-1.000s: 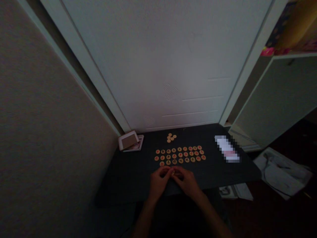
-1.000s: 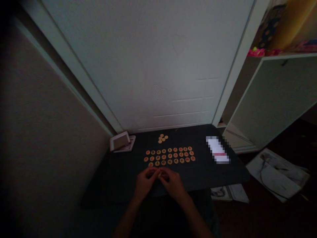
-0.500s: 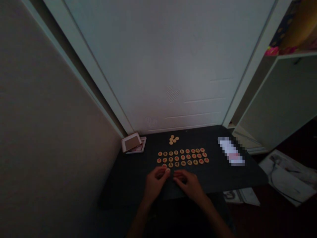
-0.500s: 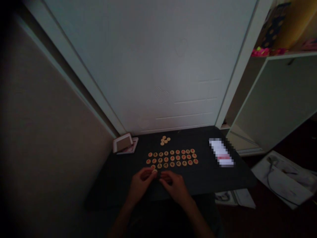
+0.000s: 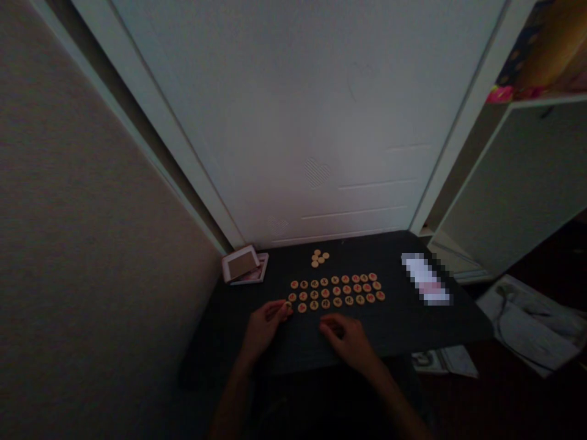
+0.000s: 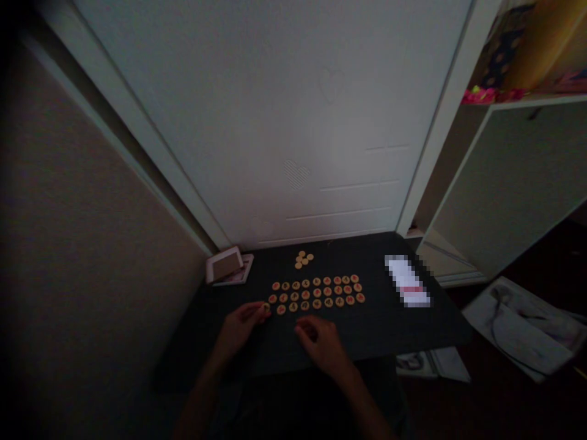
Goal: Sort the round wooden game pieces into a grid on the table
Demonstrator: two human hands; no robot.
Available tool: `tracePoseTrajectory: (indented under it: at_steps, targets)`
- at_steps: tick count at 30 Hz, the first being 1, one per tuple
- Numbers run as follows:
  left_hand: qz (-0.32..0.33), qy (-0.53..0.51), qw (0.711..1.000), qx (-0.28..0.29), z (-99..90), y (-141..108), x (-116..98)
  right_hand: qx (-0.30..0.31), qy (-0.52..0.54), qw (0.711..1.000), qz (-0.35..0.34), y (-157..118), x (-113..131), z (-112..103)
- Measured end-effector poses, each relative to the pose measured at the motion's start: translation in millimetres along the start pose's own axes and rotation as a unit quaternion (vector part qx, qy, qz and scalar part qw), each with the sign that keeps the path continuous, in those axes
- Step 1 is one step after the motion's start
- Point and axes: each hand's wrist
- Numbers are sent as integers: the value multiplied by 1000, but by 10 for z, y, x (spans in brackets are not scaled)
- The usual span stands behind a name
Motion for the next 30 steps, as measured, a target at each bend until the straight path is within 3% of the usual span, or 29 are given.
tracePoseTrajectory:
  at_steps: [5, 13, 20, 30]
  targets:
    - [-3, 36, 999, 10, -59, 43, 43, 2, -4, 1000, -4, 3, 3, -11]
    - [-16, 205, 979, 1, -94, 177, 61, 7, -1, 1000, -5, 0, -27, -3]
    - [-23, 235, 972, -4, -62, 183, -11, 2, -1, 1000, -12, -6, 9, -8]
    - [-43, 266, 963, -30, -48, 254, 49, 1, -5, 1000, -10, -10, -20, 4]
Point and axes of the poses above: each hand's wrist, its own y-axis towards the middle knuckle, its own z-axis out of the palm, x = y × z, and after that the axes turned 5 degrees about y, right-handed
